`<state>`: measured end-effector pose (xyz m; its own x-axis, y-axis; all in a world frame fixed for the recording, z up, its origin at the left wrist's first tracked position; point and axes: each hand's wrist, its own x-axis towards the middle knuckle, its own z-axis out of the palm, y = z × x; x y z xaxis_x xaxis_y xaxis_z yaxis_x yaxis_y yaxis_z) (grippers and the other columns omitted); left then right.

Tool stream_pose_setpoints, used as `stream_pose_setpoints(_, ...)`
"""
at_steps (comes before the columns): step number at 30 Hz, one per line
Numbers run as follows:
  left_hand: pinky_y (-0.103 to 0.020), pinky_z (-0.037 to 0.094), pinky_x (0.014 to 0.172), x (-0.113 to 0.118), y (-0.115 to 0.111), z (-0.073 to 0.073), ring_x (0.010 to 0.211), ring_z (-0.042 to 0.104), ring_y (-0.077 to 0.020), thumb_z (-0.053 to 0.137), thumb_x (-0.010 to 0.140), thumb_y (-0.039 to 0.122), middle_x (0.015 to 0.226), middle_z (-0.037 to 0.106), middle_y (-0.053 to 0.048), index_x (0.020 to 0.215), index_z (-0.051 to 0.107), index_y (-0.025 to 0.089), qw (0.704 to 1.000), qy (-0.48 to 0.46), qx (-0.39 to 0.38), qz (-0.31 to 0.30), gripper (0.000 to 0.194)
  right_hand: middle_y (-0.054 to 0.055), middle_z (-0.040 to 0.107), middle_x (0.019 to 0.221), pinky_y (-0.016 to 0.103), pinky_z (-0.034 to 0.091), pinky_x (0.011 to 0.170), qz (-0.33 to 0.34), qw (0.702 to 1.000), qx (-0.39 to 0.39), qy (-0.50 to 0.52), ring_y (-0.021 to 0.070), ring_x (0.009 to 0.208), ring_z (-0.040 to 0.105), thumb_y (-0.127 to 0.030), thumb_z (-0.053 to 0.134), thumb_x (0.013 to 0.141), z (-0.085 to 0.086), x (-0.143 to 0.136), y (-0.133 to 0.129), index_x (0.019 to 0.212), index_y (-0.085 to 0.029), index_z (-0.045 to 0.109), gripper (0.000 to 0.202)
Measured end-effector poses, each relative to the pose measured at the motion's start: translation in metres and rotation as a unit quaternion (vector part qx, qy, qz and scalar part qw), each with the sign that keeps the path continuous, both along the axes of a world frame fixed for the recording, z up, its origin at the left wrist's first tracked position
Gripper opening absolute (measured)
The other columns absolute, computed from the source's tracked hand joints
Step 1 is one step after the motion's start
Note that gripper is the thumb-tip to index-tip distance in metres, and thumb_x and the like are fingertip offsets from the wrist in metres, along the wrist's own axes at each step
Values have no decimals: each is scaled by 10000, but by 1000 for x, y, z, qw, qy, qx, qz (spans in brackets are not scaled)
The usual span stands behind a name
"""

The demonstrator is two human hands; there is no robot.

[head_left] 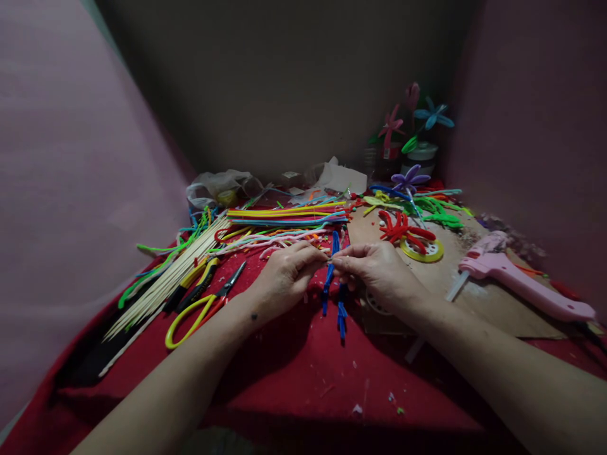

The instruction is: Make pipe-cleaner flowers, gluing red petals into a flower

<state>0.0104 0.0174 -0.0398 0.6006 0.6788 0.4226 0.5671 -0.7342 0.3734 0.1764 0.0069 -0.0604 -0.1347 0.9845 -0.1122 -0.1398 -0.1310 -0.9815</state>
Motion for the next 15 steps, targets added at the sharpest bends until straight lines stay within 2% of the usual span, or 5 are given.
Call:
stream_pose_setpoints(8,-237,439,684,2,-5,-3,739,539,-117,424,850,148,817,591,-44,887,598,151,998,46,43,-2,178,10,591,497,202,322,376,14,999,-13,26,65,374,457,-253,681,638,0,0,0,590,-117,601,165)
stream_pose_setpoints(11,-241,448,689,4,-8,-8,763,549,-127,479,841,218,849,586,-53,907,558,143,993,68,93,20,127,6,576,469,200,298,362,11,999,-15,30,66,359,441,-245,669,642,0,0,0,589,-116,601,155)
stream_pose_setpoints(15,-222,444,593,7,-10,-15,682,551,-122,470,852,239,792,583,-42,905,503,139,980,93,170,56,119,-4,551,434,196,278,362,-3,999,-23,24,58,347,411,-224,664,629,-2,1,1,561,-117,594,145)
